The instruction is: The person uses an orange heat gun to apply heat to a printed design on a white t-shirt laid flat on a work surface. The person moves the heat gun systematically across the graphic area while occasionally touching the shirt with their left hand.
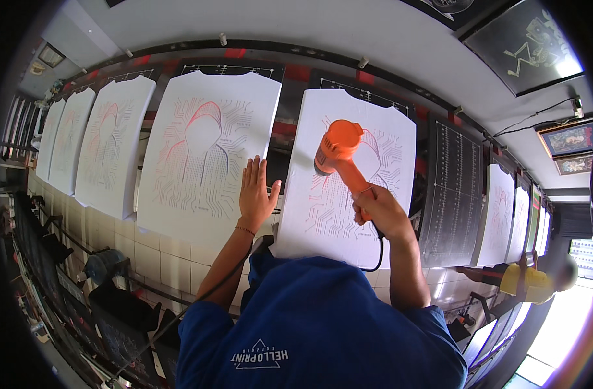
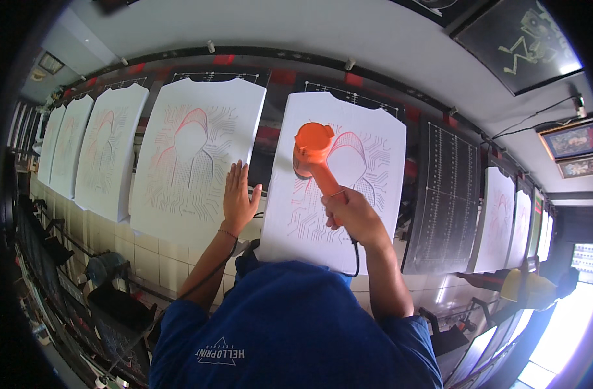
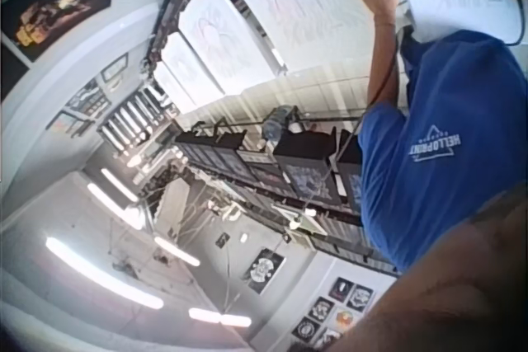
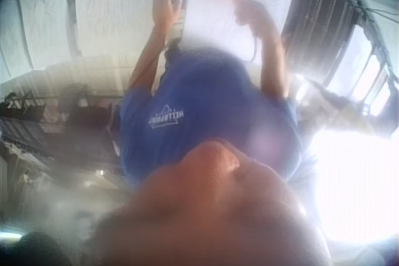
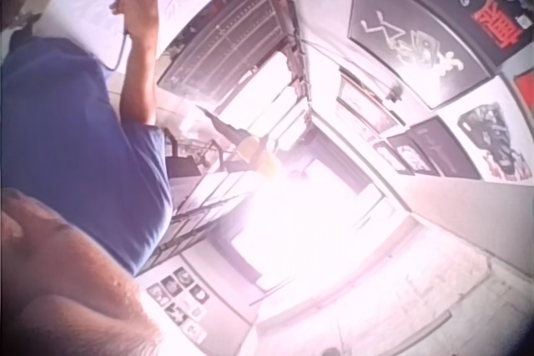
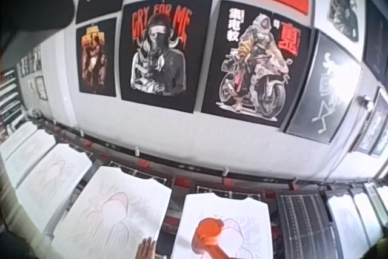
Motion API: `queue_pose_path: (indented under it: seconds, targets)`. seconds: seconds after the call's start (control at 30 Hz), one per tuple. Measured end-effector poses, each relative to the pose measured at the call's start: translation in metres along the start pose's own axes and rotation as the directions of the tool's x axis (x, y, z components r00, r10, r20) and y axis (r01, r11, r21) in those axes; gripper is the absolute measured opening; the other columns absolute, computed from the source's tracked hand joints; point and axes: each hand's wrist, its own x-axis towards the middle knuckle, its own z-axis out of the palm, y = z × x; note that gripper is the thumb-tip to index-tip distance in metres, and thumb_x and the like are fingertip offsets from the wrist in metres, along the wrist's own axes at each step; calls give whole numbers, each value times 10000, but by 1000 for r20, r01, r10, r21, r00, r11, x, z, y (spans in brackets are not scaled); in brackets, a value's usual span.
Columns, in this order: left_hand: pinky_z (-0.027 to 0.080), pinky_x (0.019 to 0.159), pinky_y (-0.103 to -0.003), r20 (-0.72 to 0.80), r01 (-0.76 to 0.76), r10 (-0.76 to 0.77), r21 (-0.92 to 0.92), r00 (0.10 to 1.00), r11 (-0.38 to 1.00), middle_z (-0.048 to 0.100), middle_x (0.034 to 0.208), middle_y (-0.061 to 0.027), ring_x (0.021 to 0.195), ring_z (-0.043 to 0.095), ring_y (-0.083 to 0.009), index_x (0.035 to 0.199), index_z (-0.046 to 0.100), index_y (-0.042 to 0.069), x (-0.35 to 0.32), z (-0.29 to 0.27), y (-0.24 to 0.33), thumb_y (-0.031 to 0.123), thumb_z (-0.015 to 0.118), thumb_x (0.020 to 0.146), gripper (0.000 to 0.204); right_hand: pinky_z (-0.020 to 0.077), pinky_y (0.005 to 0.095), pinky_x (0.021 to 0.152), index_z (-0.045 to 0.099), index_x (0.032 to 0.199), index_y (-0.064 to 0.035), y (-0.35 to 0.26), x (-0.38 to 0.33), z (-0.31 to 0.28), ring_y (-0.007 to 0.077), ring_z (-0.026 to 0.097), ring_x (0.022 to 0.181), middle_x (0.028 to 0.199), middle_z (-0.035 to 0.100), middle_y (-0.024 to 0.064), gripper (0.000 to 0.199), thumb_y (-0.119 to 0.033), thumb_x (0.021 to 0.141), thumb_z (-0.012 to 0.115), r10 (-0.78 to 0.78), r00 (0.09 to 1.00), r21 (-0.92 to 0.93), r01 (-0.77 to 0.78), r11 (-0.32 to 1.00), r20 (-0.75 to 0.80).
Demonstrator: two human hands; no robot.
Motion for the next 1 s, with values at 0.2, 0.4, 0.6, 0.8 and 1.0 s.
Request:
queue_pose_path:
  seconds: [0.2,0.4,0.6,0.8,1.0]
  targets:
    - [259,1176,-512,-11,1,-1,-24,1000,1000,342,1534,-237,1430,305,-425,1465,343,-21,2,0,-1,311,570,960,646,483,270,581,580,918,13,8,-6,2,109,569,624,747,572,34,261,-243,927,632,22,998,9,-23,1000,65]
    - [255,1180,-506,-3,11,-11,-23,1000,1000,344,1534,-236,1432,302,-422,1465,343,-20,1,1,-2,315,568,961,646,478,263,572,581,920,17,6,-24,4,109,569,615,731,569,36,254,-232,927,632,42,997,11,-43,999,63]
    - [248,1187,-492,13,1,-1,-13,1000,1000,344,1536,-230,1439,298,-407,1464,346,-24,2,0,-1,327,567,961,653,464,261,563,579,939,23,13,-22,0,106,560,607,720,565,34,239,-213,931,620,-20,998,3,20,1000,-52]
    - [232,1201,-464,32,1,-1,15,1000,1000,346,1540,-218,1448,293,-382,1465,355,-27,2,2,1,346,561,961,660,462,264,566,583,934,26,19,-14,-10,104,560,617,733,571,33,263,-234,925,617,-36,980,23,41,999,-197]
    - [228,1197,-484,30,-2,1,19,1000,1000,345,1536,-229,1445,293,-396,1459,363,-28,-1,3,1,355,565,957,663,466,259,571,585,908,15,13,-7,-47,110,568,625,740,581,42,271,-254,931,608,-104,970,69,122,990,-221]
